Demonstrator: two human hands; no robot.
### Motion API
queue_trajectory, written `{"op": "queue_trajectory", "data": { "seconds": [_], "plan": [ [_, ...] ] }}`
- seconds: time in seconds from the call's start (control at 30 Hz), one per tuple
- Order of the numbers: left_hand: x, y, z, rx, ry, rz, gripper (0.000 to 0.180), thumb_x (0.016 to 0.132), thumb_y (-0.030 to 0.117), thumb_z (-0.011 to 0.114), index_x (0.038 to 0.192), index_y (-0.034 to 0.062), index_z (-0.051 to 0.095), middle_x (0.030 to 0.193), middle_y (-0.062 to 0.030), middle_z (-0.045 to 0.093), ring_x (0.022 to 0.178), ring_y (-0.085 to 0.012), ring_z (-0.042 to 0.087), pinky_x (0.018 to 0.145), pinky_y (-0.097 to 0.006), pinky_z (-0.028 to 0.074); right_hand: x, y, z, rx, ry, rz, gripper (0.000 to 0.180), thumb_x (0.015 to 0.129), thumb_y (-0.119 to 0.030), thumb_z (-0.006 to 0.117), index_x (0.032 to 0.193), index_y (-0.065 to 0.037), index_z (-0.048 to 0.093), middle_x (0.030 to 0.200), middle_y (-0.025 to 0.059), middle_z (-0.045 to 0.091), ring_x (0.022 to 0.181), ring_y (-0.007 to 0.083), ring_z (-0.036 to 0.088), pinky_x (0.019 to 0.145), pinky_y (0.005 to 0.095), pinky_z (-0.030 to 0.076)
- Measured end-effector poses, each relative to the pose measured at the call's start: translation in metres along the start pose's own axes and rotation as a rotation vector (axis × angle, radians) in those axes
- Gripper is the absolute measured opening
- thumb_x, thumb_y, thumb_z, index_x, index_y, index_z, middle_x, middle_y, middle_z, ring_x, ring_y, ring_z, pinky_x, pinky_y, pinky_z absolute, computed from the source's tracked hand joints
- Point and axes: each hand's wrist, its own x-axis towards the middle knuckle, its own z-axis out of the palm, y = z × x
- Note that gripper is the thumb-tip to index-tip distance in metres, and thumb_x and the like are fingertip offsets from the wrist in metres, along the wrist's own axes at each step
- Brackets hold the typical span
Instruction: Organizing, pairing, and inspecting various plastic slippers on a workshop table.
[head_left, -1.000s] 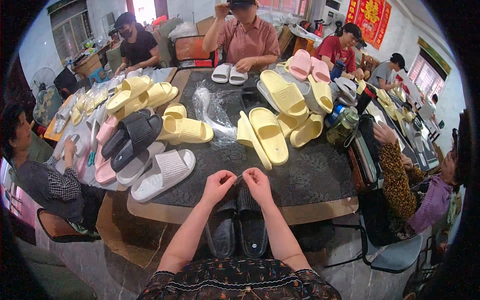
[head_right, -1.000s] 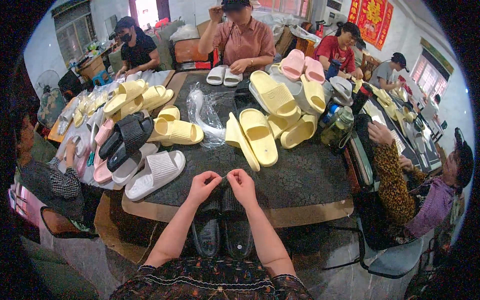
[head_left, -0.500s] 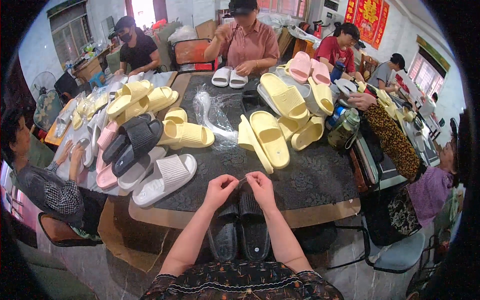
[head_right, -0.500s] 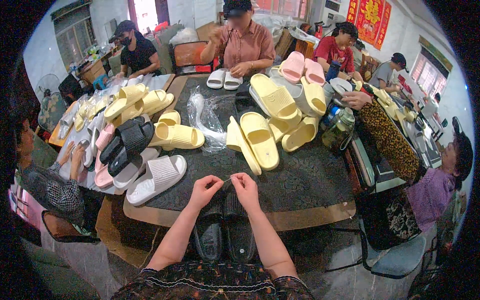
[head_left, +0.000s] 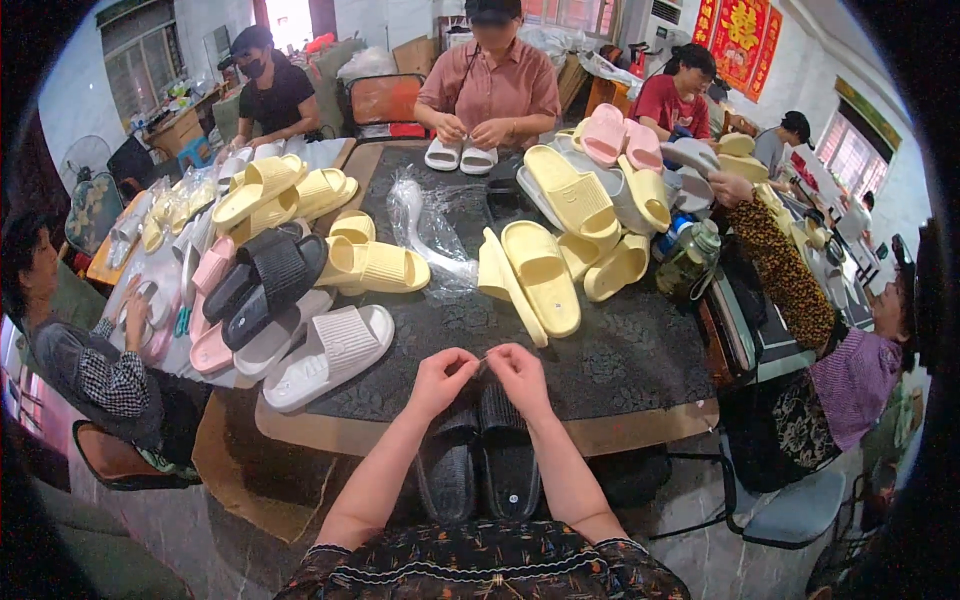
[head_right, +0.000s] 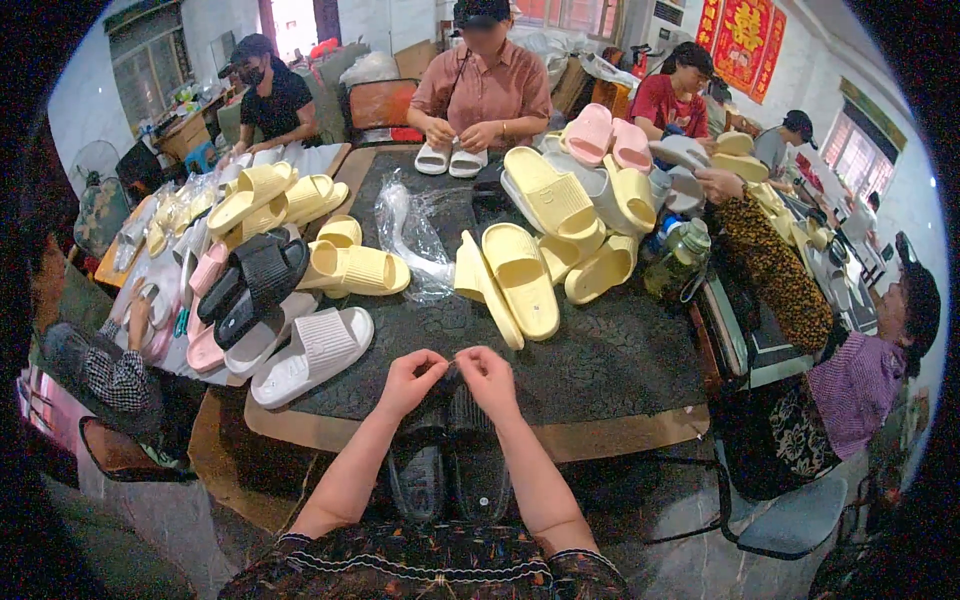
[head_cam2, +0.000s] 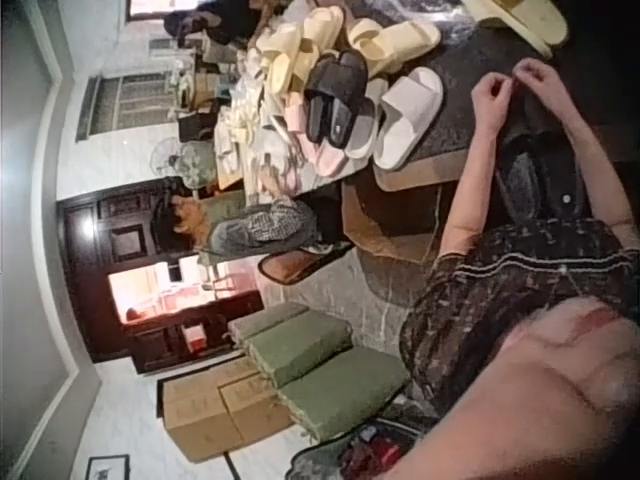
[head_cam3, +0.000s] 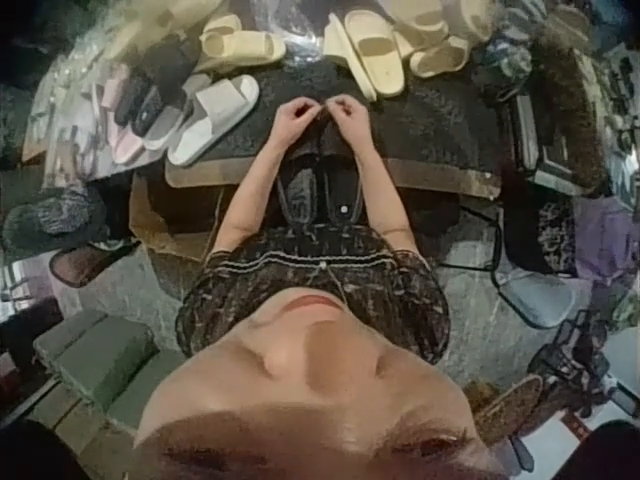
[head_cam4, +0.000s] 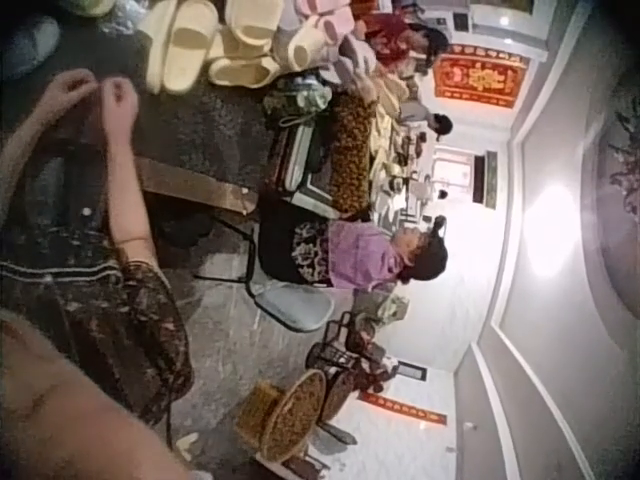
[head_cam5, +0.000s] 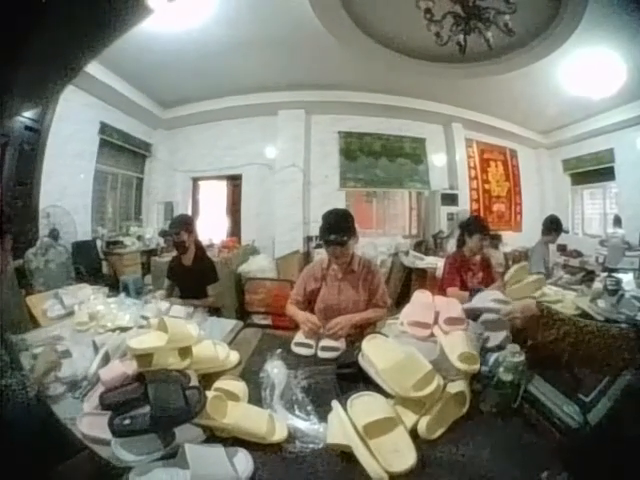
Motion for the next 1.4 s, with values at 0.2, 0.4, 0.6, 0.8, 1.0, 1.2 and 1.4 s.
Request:
{"op": "queue_trajectory", "data": {
  "seconds": [0.2, 0.4, 0.6, 0.8, 1.0, 1.2, 1.4],
  "plan": [
    [-0.005, 0.0, 0.0, 0.041, -0.023, -0.027, 0.013, 0.085, 0.013, 0.067, 0.088, 0.0007, 0.067, 0.074, 0.0001, 0.063, 0.069, -0.0062, 0.055, 0.064, -0.023, 0.046, -0.008, -0.004, -0.003, -0.069, -0.136, 0.066, 0.016, 0.09, -0.015, 0.063, 0.097, -0.001, 0.064, 0.077, -0.0038, 0.061, 0.068, 0.0019, 0.051, 0.06, 0.0187, 0.042],
    [-0.004, 0.006, 0.003, 0.086, 0.047, -0.056, 0.014, 0.083, 0.013, 0.068, 0.088, 0.0, 0.067, 0.075, -0.0019, 0.065, 0.07, -0.0078, 0.057, 0.066, -0.024, 0.047, -0.005, 0.001, -0.001, 0.057, 0.031, 0.074, 0.017, 0.09, -0.016, 0.063, 0.098, -0.001, 0.063, 0.081, -0.0015, 0.062, 0.075, 0.0053, 0.055, 0.067, 0.0215, 0.045],
    [0.01, 0.019, 0.0, 0.059, 0.005, -0.062, 0.012, 0.085, 0.011, 0.066, 0.088, -0.0009, 0.067, 0.078, -0.0032, 0.066, 0.073, -0.0082, 0.059, 0.067, -0.024, 0.047, 0.009, -0.008, -0.003, 0.031, 0.006, 0.013, 0.016, 0.089, -0.018, 0.064, 0.089, -0.001, 0.063, 0.073, -0.0012, 0.06, 0.067, 0.0051, 0.051, 0.062, 0.0226, 0.044],
    [0.008, -0.008, 0.004, 0.071, -0.019, 0.042, 0.014, 0.084, 0.012, 0.065, 0.089, -0.0013, 0.066, 0.079, -0.0071, 0.066, 0.074, -0.0109, 0.06, 0.069, -0.026, 0.049, 0.001, -0.001, -0.005, -0.041, -0.088, -0.067, 0.018, 0.09, -0.019, 0.064, 0.094, -0.002, 0.064, 0.078, -0.0004, 0.062, 0.072, 0.0058, 0.054, 0.067, 0.0232, 0.046],
    [-0.007, -0.004, -0.002, 0.011, 0.023, -0.104, 0.016, 0.085, 0.015, 0.068, 0.092, 0.0008, 0.067, 0.079, -0.0016, 0.066, 0.072, -0.006, 0.058, 0.067, -0.023, 0.048, -0.005, -0.003, -0.001, 0.072, 0.01, 0.079, 0.014, 0.092, -0.014, 0.061, 0.097, 0.0, 0.063, 0.084, -0.0006, 0.063, 0.078, 0.0054, 0.057, 0.072, 0.0222, 0.047],
    [-0.004, 0.006, 0.004, 0.027, 0.001, -0.028, 0.015, 0.084, 0.013, 0.068, 0.091, 0.0004, 0.067, 0.078, -0.0018, 0.065, 0.071, -0.007, 0.058, 0.066, -0.024, 0.048, -0.005, 0.005, -0.006, 0.073, -0.005, 0.014, 0.015, 0.091, -0.015, 0.062, 0.096, -0.001, 0.063, 0.083, -0.0014, 0.063, 0.077, 0.0046, 0.057, 0.071, 0.0213, 0.046],
    [0.004, -0.008, 0.001, 0.051, 0.071, -0.014, 0.015, 0.084, 0.015, 0.068, 0.089, 0.0011, 0.067, 0.074, -0.0025, 0.065, 0.068, -0.0074, 0.058, 0.064, -0.024, 0.047, 0.004, 0.001, -0.003, 0.033, -0.036, 0.038, 0.016, 0.092, -0.015, 0.061, 0.098, -0.001, 0.061, 0.082, -0.0018, 0.062, 0.075, 0.0045, 0.055, 0.068, 0.0201, 0.045]
  ]
}}
